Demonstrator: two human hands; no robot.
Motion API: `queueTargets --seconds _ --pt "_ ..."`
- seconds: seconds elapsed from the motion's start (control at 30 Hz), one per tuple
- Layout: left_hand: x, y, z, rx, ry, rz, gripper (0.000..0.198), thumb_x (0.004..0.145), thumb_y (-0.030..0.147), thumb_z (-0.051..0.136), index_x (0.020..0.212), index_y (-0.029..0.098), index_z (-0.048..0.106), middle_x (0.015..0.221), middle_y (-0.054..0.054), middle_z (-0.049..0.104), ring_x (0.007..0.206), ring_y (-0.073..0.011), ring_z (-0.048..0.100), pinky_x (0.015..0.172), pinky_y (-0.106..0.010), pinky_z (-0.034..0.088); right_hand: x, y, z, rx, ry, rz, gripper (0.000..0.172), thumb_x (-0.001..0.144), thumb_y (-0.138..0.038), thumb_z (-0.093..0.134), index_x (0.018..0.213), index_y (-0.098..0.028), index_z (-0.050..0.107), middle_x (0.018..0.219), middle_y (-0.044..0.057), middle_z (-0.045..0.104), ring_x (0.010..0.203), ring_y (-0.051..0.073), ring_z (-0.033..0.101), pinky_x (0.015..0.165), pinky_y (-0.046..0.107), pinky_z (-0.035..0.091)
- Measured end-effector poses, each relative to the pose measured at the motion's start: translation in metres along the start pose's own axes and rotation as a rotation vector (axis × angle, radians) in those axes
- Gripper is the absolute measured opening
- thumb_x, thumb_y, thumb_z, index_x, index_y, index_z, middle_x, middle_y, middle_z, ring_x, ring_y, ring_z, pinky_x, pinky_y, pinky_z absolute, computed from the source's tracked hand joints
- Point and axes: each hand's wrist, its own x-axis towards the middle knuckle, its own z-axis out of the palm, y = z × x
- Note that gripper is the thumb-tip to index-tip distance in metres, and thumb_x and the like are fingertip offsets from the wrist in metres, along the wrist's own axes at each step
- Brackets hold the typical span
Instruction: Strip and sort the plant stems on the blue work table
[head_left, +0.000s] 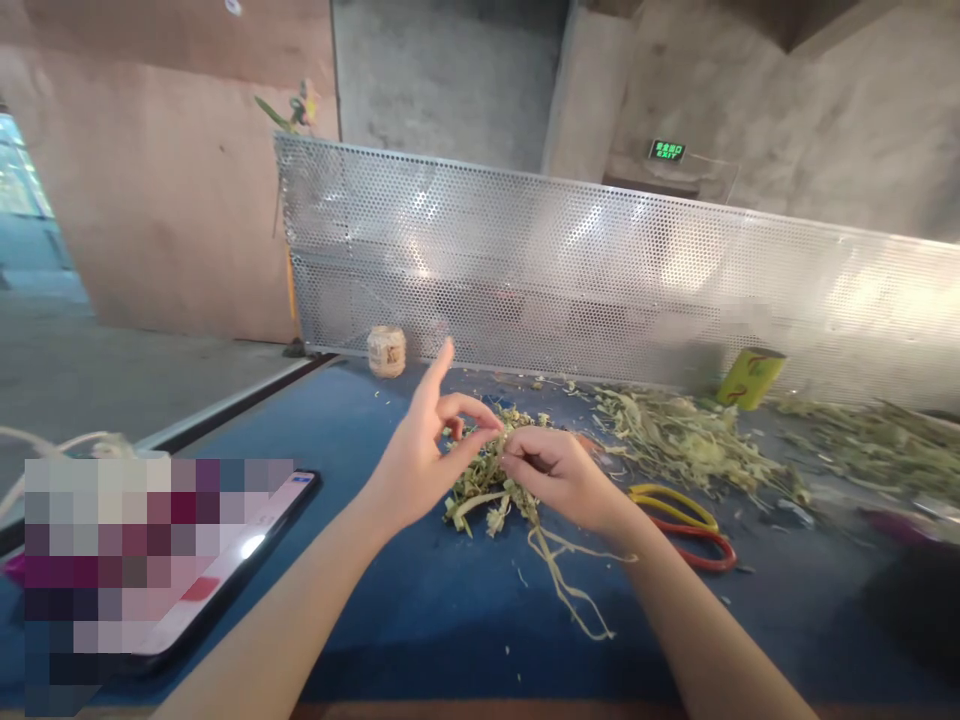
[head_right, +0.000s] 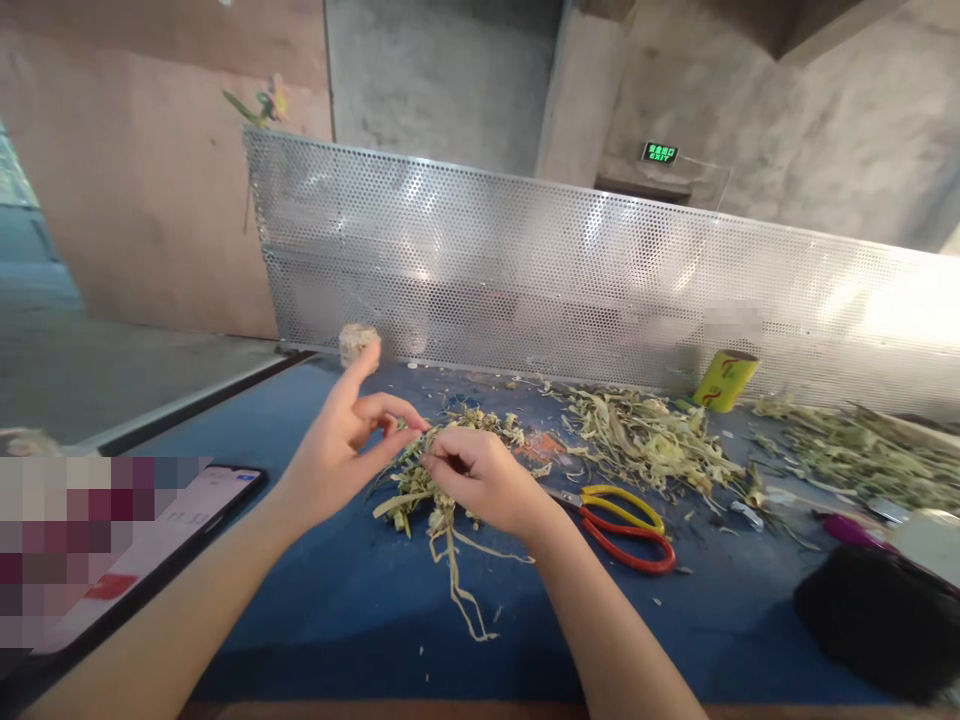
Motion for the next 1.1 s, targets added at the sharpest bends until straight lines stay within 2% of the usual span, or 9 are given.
queueTargets --seconds 0.07,0.13,0.4,0.7,0.87,1.1 --pt "-0.003 0.001 0.001 0.039 -0.1 0.007 0.079 0.075 0.016 0.052 0.135 0.022 0.002 0.082 -0.004 0.061 0.067 -0.0145 0.05 0.061 -0.032 0.043 -0.001 -0.002 0.0 0.042 0.028 -0.001 0.025 0.083 -0.022 0.041 0.059 -0.017 0.038 0.058 -0.004 0.034 0.054 0.007 0.033 0.051 0.021 0.029" --pt "-0.004 0.002 0.001 0.068 -0.133 0.033 0.08 0.074 0.014 0.051 0.135 0.021 0.0 0.084 -0.004 0.06 0.068 -0.0149 0.049 0.06 -0.031 0.042 -0.002 -0.003 0.0 0.081 0.038 0.0 0.023 0.083 -0.022 0.041 0.061 -0.017 0.041 0.059 -0.003 0.036 0.055 0.007 0.034 0.052 0.021 0.03" --pt "-0.004 0.005 -0.002 0.249 -0.094 0.102 0.085 0.07 0.014 0.055 0.135 0.02 0.002 0.086 -0.004 0.062 0.068 -0.0147 0.049 0.063 -0.032 0.042 0.0 -0.002 0.001 0.216 0.043 -0.049 0.02 0.081 -0.022 0.046 0.062 -0.018 0.044 0.059 -0.003 0.039 0.058 0.009 0.038 0.059 0.025 0.034" --pt "-0.009 0.002 0.005 0.152 0.019 0.191 0.085 0.071 0.018 0.059 0.135 0.017 0.002 0.072 -0.001 0.065 0.079 -0.0174 0.056 0.074 -0.034 0.047 0.002 0.002 0.001 0.387 0.087 -0.137 0.016 0.078 -0.018 0.053 0.062 -0.018 0.048 0.059 -0.003 0.041 0.058 0.009 0.04 0.055 0.024 0.033" --pt "-0.011 0.003 0.007 0.127 0.103 0.197 0.087 0.071 0.019 0.06 0.135 0.018 0.001 0.065 0.001 0.063 0.07 -0.0158 0.057 0.065 -0.031 0.051 0.002 0.002 0.002 0.469 0.084 -0.127 0.016 0.077 -0.02 0.053 0.062 -0.018 0.049 0.061 -0.003 0.04 0.059 0.009 0.039 0.055 0.024 0.032" --pt "-0.012 0.004 0.01 0.106 0.151 0.249 0.079 0.073 0.021 0.057 0.134 0.021 0.006 0.074 -0.002 0.062 0.068 -0.0158 0.056 0.062 -0.032 0.05 0.003 0.003 0.006 0.529 0.07 -0.119 0.018 0.076 -0.026 0.054 0.061 -0.019 0.049 0.062 -0.002 0.042 0.061 0.011 0.041 0.058 0.026 0.035"
